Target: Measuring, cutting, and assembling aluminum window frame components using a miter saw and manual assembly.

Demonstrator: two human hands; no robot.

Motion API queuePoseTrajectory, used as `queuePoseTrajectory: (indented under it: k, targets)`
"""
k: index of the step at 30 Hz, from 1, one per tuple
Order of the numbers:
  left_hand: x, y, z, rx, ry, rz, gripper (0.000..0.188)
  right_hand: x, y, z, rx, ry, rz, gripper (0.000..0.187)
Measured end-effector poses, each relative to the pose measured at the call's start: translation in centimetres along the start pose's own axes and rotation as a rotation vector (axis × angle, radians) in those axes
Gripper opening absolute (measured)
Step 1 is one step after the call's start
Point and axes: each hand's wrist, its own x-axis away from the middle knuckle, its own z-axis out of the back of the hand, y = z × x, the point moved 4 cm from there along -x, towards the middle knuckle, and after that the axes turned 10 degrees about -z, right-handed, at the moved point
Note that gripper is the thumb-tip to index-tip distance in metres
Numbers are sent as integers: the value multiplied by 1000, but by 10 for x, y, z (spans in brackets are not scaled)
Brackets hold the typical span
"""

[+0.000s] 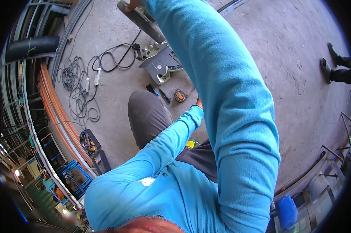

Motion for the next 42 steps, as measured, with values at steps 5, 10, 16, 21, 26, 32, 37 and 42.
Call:
queuePoseTrajectory:
  k: [5,10,16,21,26,32,37,42]
  targets:
    - [-3,13,-15,9,2,-9,83,-1,-1,0,-8,-28,-30,112]
    - [-10,3,-2,61,-26,27,83,3,0,2,-42,-67,-61,111]
    - [2,15,-16,8,-19,38,77,6,1,-4,-59,2,-14,107]
    - [1,44,-41,-151,-44,-96,78,18,7,-6,-109,28,11,101]
    - [4,57,-50,-122,-62,-121,79,29,9,-5,-88,7,-27,100]
    - [7,68,-55,-151,-87,-48,76,34,12,-9,-110,32,-14,99]
    - [11,76,-59,-153,-3,-61,73,32,14,-12,-90,43,-3,98]
    - [7,71,-59,-138,-12,-72,71,37,13,-9,-87,32,-5,98]
